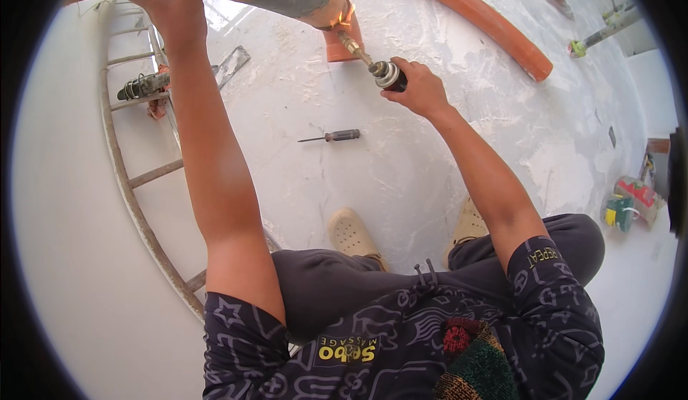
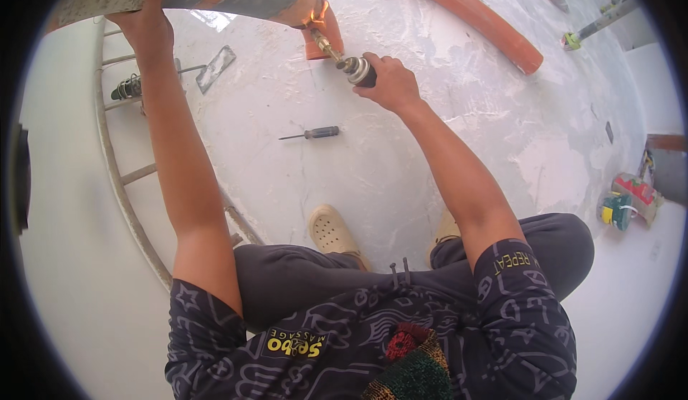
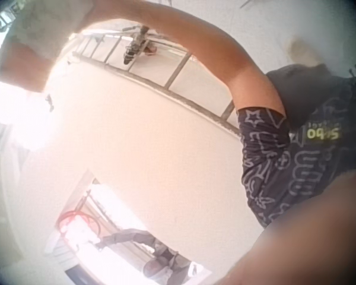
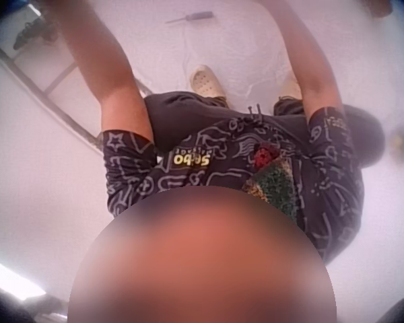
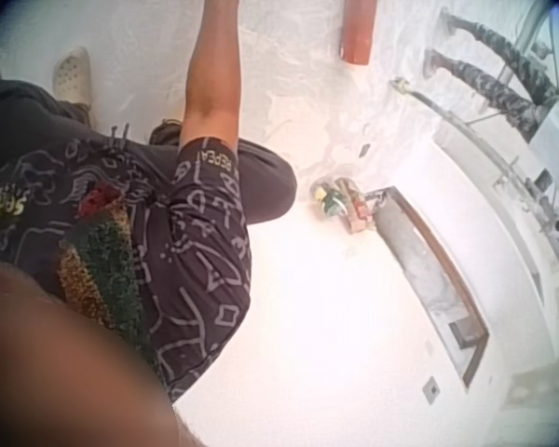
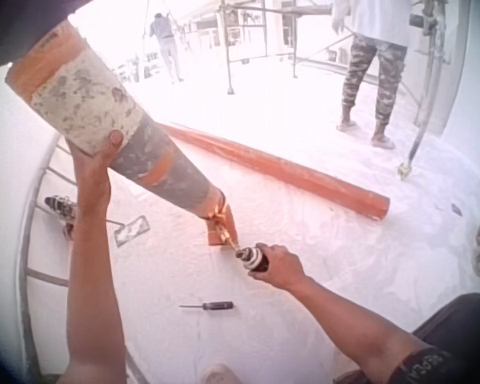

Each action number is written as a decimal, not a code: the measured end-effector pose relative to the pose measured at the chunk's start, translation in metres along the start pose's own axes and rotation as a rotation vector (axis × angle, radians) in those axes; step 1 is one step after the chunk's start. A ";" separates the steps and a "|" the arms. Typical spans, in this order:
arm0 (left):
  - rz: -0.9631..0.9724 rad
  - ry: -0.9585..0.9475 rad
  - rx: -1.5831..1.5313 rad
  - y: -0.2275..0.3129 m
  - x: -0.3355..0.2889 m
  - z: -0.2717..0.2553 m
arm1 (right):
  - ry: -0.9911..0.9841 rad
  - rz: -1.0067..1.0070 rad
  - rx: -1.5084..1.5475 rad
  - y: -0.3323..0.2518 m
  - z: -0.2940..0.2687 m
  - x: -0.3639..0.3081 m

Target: The person uses a blowtorch to heat a section of an orange pipe. They rotate the pipe to apply heat evenly around the circumference.

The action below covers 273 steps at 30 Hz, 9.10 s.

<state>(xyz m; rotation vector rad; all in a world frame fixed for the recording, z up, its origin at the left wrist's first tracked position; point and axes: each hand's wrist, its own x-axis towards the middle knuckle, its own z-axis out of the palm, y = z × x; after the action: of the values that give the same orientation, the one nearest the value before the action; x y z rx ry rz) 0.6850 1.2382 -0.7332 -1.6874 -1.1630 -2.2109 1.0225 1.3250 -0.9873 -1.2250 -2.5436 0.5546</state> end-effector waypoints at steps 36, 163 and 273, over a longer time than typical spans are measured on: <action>-0.254 0.128 -0.440 0.004 0.018 -0.098 | -0.030 -0.123 0.001 -0.022 -0.029 -0.042; -0.411 0.694 0.325 0.050 0.005 -0.142 | -0.158 -0.179 0.011 -0.039 0.027 -0.041; -0.324 0.538 0.430 0.073 0.017 -0.106 | -0.282 -0.196 0.069 -0.059 0.043 -0.046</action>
<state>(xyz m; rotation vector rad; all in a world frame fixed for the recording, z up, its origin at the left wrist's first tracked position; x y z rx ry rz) 0.6355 1.1258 -0.6914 -0.7209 -1.6634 -2.1560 0.9925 1.2456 -1.0022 -0.9151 -2.8071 0.8110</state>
